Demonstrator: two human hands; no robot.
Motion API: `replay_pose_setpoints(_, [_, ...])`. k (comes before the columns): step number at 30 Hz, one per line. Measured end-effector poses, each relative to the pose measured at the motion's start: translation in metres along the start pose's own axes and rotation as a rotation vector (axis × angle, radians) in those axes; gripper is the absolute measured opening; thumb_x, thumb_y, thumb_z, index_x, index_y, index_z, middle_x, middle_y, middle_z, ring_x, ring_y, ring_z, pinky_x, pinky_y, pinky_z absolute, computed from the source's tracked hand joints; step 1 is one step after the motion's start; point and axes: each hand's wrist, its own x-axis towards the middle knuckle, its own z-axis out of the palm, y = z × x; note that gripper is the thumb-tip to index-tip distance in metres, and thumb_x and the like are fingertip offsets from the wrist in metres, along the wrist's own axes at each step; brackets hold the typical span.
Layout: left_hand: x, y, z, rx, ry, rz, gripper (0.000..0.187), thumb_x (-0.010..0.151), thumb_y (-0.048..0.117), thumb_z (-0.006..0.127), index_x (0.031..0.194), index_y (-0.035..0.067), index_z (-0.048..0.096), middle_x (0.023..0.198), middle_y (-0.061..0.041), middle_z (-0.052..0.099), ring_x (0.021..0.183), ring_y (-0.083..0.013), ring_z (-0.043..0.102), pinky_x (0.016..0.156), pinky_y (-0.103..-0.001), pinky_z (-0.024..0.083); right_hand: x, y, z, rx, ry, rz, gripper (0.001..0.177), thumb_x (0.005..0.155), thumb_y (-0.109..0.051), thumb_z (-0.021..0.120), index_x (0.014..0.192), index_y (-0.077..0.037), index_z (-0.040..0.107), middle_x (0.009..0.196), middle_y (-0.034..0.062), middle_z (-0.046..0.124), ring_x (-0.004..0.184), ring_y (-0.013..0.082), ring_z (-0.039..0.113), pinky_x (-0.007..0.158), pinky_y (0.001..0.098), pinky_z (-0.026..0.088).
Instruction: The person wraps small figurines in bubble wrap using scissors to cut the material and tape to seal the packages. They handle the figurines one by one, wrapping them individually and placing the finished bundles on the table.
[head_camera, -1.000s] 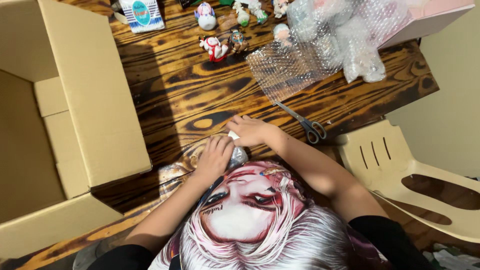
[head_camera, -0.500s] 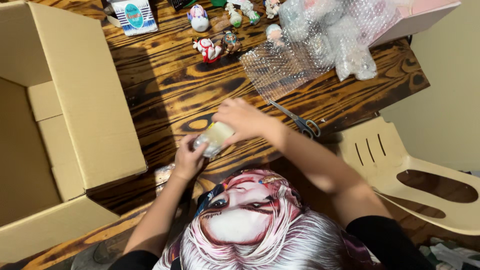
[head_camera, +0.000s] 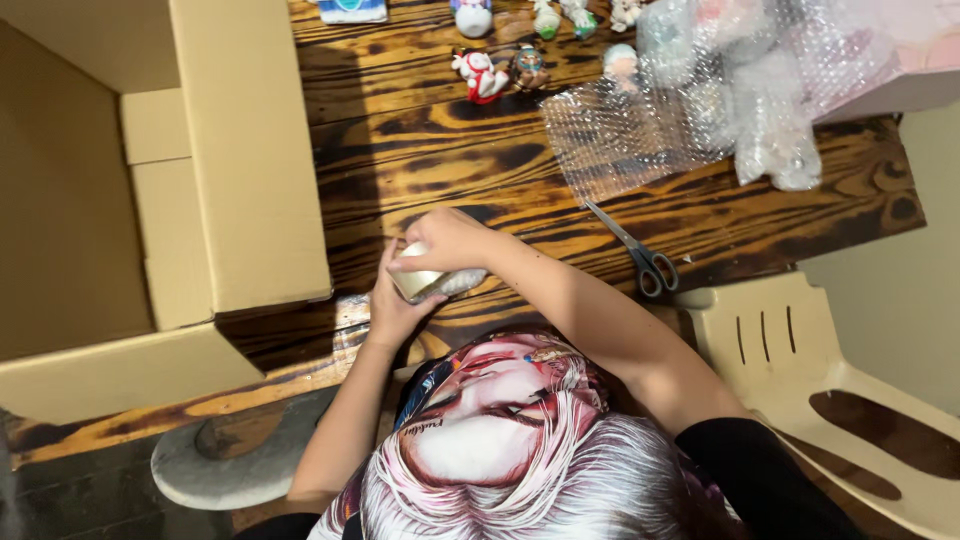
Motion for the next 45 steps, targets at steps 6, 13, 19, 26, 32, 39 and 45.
replay_pose_setpoints(6, [-0.001,-0.020,0.010,0.047,0.037,0.065,0.093,0.072,0.030,0.092,0.150,0.011,0.046,0.134,-0.017,0.065,0.123,-0.0340,0.065,0.104,-0.041,0.052,-0.003,0.022,-0.037,-0.336,0.004,0.092,0.064,0.083,-0.071,0.064,0.068,-0.009,0.075,0.063,0.0175,0.066,0.064,0.0402,0.067,0.061,0.0502,0.053])
replay_pose_setpoints(13, [-0.010,-0.020,0.002,0.147,-0.008,0.082,0.074,0.077,0.034,0.086,0.144,0.018,0.057,0.123,-0.012,0.066,0.109,-0.0335,0.067,0.091,-0.041,0.055,-0.022,0.043,-0.025,-0.639,-0.231,0.264,0.059,0.099,-0.057,0.050,0.073,-0.012,0.077,0.072,0.0143,0.071,0.071,0.0362,0.070,0.067,0.0482,0.054])
replay_pose_setpoints(19, [-0.025,-0.024,-0.008,0.424,-0.067,0.259,0.069,0.082,0.032,0.081,0.145,0.019,0.057,0.135,-0.012,0.062,0.123,-0.0344,0.060,0.102,-0.046,0.045,-0.028,0.059,0.023,-0.818,-0.234,0.164,0.034,0.097,-0.032,0.051,0.077,-0.021,0.077,0.074,0.0048,0.075,0.067,0.0275,0.071,0.073,0.0472,0.048])
replay_pose_setpoints(26, [-0.015,0.016,-0.028,0.691,-0.220,0.358,0.094,0.083,0.042,0.076,0.151,-0.006,0.033,0.156,-0.026,0.041,0.145,-0.0387,0.039,0.118,-0.052,0.031,-0.033,0.065,0.055,-0.878,-0.115,0.140,0.023,0.091,-0.023,0.057,0.076,-0.020,0.075,0.073,0.0050,0.074,0.067,0.0251,0.070,0.072,0.0460,0.042])
replay_pose_setpoints(32, [0.028,0.065,0.016,0.623,-0.309,0.125,0.124,0.069,0.063,0.077,0.153,-0.012,0.025,0.144,-0.028,0.046,0.131,-0.0415,0.046,0.109,-0.051,0.037,-0.031,0.064,0.065,-0.849,-0.053,0.112,0.017,0.084,-0.021,0.060,0.078,-0.013,0.073,0.075,0.0072,0.073,0.067,0.0259,0.069,0.071,0.0455,0.043])
replay_pose_setpoints(39, [0.032,0.073,0.021,0.816,-0.461,0.019,0.102,0.080,0.070,0.068,0.151,0.003,0.037,0.125,-0.019,0.059,0.113,-0.0363,0.056,0.096,-0.053,0.043,-0.050,0.069,0.021,-0.524,0.218,0.041,0.024,0.088,-0.031,0.064,0.076,-0.012,0.073,0.077,0.0077,0.072,0.079,0.0305,0.067,0.075,0.0501,0.045])
replay_pose_setpoints(45, [0.073,0.038,0.035,0.611,-0.657,-0.066,0.073,0.086,0.067,0.068,0.133,0.012,0.059,0.131,-0.020,0.064,0.119,-0.0410,0.062,0.099,-0.051,0.050,-0.089,0.117,0.009,-0.079,0.320,0.168,0.045,0.091,-0.045,0.072,0.080,-0.003,0.061,0.085,0.0168,0.063,0.086,0.0370,0.061,0.075,0.0463,0.050])
